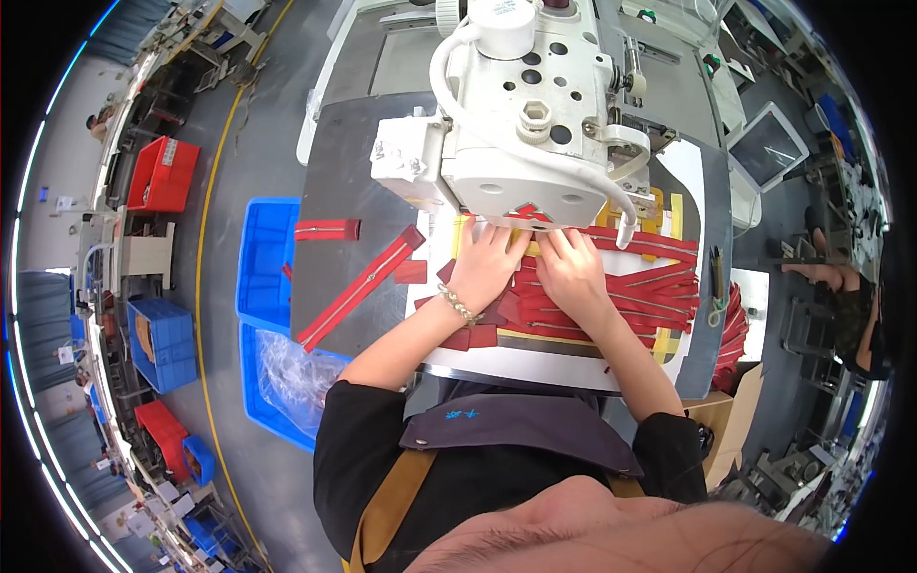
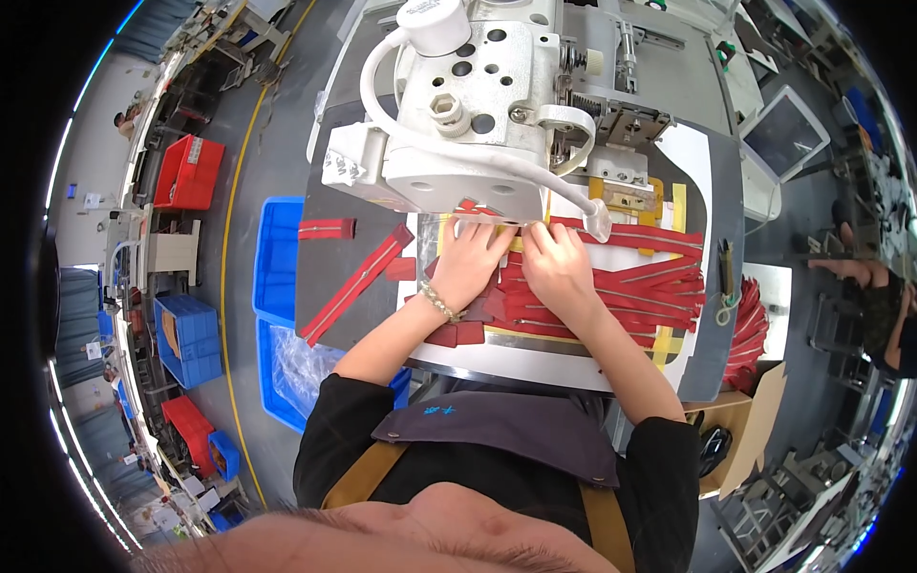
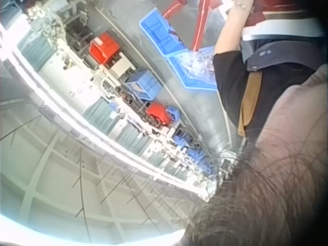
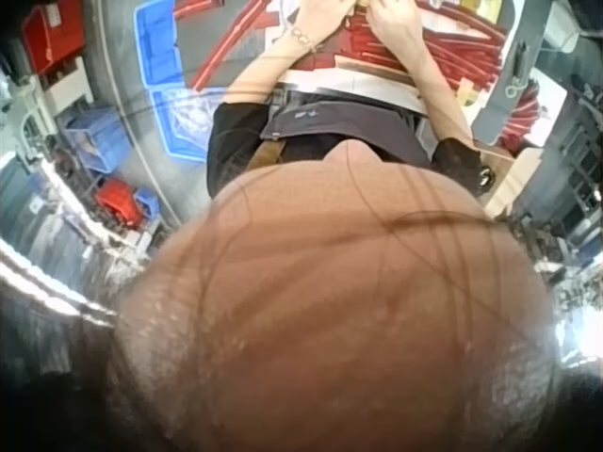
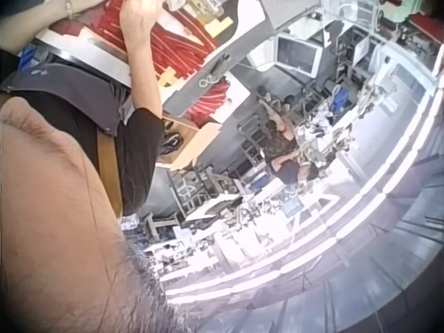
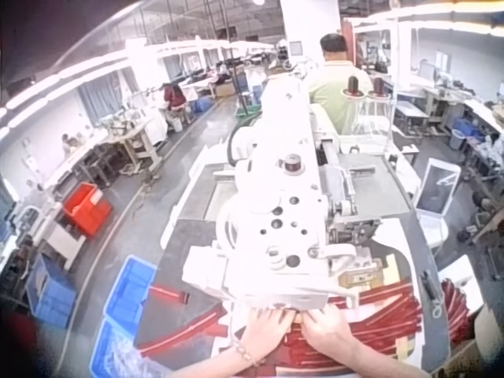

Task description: The recorder is sewing small leather patches onto long straps using an industrial sewing machine.

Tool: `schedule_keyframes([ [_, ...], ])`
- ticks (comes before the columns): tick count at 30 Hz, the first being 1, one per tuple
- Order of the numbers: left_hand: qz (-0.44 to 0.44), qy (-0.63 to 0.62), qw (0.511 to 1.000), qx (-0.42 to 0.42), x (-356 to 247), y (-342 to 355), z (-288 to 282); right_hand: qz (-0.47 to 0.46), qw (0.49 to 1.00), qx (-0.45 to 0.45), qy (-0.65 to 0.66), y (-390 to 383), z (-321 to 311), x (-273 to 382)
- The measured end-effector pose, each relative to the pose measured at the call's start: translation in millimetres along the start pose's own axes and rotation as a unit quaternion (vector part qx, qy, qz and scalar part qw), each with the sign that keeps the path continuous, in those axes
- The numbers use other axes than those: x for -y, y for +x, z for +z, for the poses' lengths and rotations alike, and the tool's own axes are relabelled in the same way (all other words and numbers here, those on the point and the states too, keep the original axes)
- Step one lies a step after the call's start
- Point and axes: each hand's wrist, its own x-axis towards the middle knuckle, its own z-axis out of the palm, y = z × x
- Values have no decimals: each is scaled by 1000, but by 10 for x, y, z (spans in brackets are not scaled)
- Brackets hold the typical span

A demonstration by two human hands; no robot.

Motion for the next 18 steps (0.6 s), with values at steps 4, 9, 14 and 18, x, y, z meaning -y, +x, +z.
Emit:
schedule_keyframes([
  [4, 9, -4, 1000, -1, 41, 0, -21, -1, 1000, -5, 10, -3, 3, -8],
  [9, 8, -8, 1000, -8, 39, 6, -18, 14, 1000, 25, 8, -35, 17, -10],
  [14, 9, 12, 1000, -24, 19, 29, -49, 29, 999, 40, 12, -56, 18, -10],
  [18, 11, 11, 1000, -27, 42, 23, -7, 7, 1000, 24, 8, -29, 7, -32],
])
